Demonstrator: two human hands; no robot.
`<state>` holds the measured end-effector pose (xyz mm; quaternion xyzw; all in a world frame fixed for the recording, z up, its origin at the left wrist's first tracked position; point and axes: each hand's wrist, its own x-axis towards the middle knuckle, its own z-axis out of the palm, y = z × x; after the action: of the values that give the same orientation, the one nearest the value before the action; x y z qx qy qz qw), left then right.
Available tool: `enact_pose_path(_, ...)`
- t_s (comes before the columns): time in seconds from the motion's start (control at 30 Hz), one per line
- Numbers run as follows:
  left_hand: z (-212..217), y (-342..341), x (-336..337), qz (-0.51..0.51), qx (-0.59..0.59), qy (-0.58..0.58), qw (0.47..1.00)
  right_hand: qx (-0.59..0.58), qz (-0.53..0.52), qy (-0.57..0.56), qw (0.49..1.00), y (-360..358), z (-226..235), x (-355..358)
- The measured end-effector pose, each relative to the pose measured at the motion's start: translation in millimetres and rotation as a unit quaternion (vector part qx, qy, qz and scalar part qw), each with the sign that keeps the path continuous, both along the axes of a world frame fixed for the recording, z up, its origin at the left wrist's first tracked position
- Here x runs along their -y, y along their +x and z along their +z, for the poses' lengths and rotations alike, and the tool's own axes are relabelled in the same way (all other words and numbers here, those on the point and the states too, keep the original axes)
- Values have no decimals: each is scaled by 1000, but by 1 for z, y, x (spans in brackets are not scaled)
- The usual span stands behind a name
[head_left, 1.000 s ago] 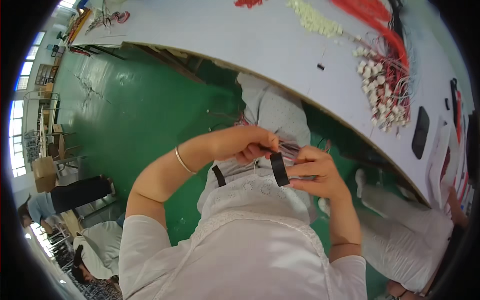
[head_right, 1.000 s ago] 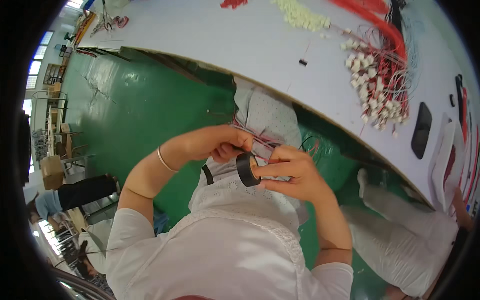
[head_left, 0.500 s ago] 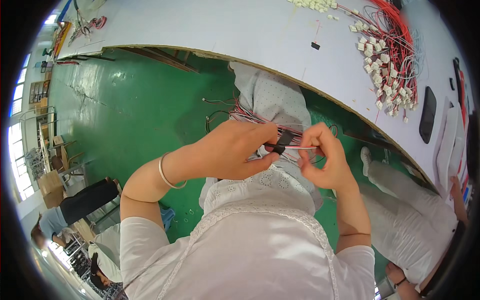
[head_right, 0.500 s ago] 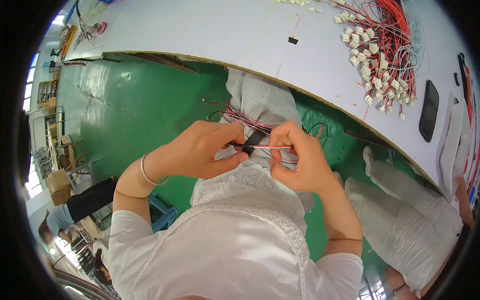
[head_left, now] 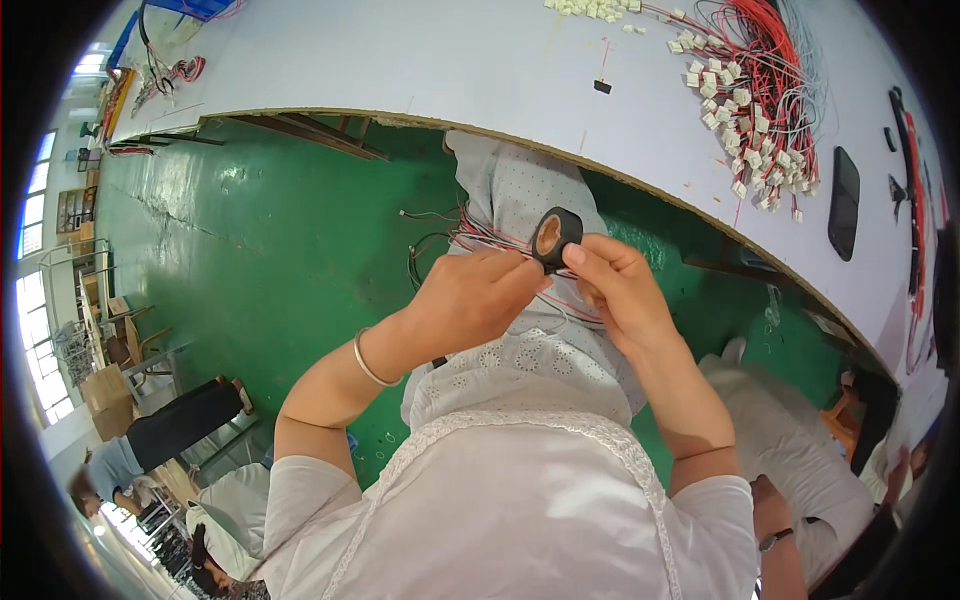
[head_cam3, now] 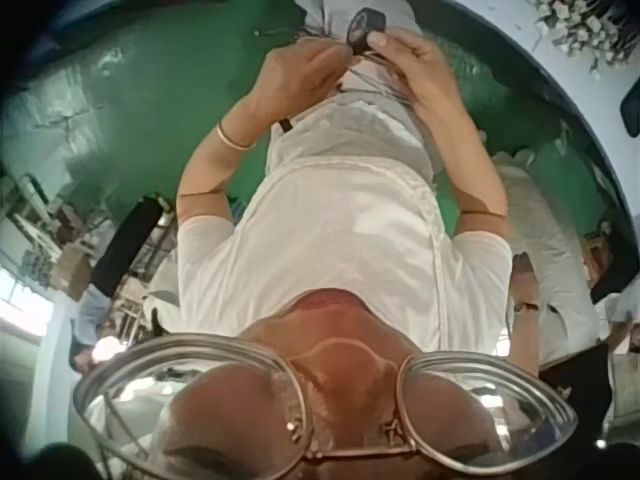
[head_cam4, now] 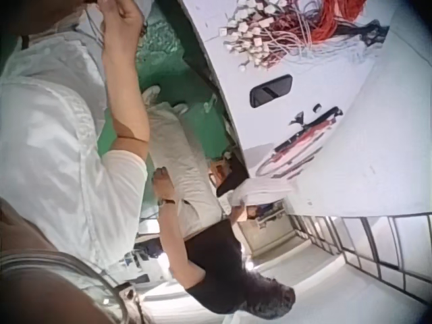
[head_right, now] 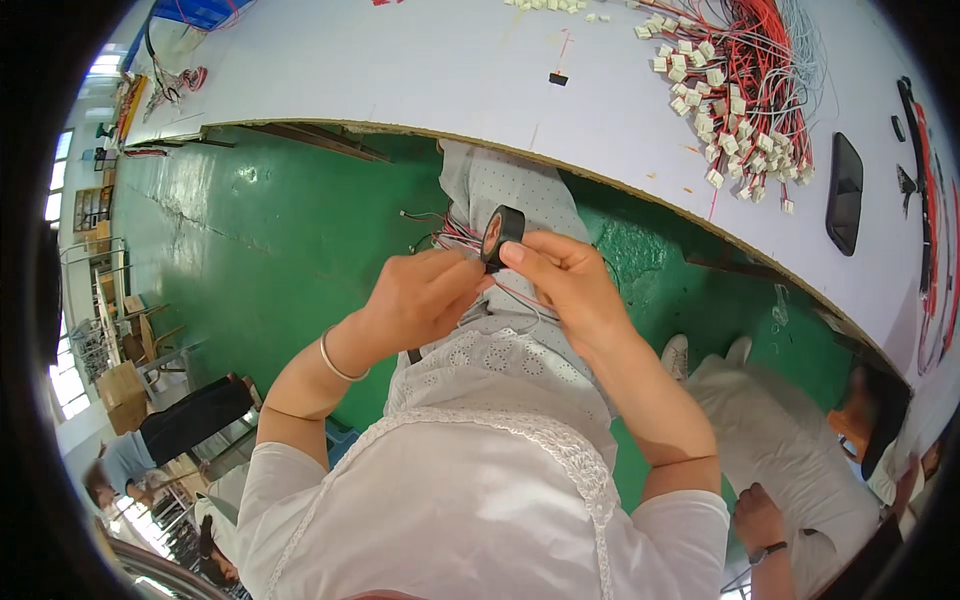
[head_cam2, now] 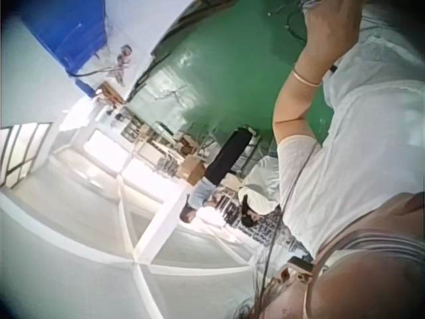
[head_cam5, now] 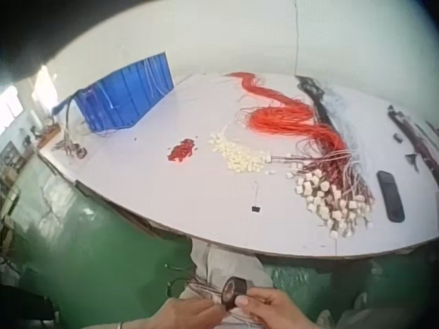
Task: Assembling multiple wires into a harness and wrapping segments with electrical tape.
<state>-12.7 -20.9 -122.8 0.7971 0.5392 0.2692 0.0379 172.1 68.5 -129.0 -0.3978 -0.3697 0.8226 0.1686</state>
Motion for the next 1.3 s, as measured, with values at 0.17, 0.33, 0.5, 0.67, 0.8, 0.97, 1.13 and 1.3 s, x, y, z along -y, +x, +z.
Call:
enact_pose_path(0.17,3,-12,10,-12,686,-531,497,-87,-10,81,993,18,-4,6)
enact_pose_path(0.33,2,-15,11,-37,667,-577,469,-172,204,321,909,41,-3,-19)
enact_pose_path(0.5,10,-5,-3,-4,549,-495,674,-96,140,255,952,35,7,-14)
enact_pose_path(0.67,6,6,-10,58,229,-193,952,92,114,241,959,22,6,-18)
enact_pose_path(0.8,-4,7,-17,36,127,-79,988,101,121,219,963,10,-9,-23)
enact_pose_path(0.97,-11,4,-11,12,18,-54,998,48,54,-20,997,8,-16,-23)
enact_pose_path(1.13,-11,-8,3,36,517,-450,727,-138,56,44,988,28,-23,-12)
enact_pose_path(1.3,-8,-6,5,-58,570,-559,599,-174,238,404,866,41,2,-28)
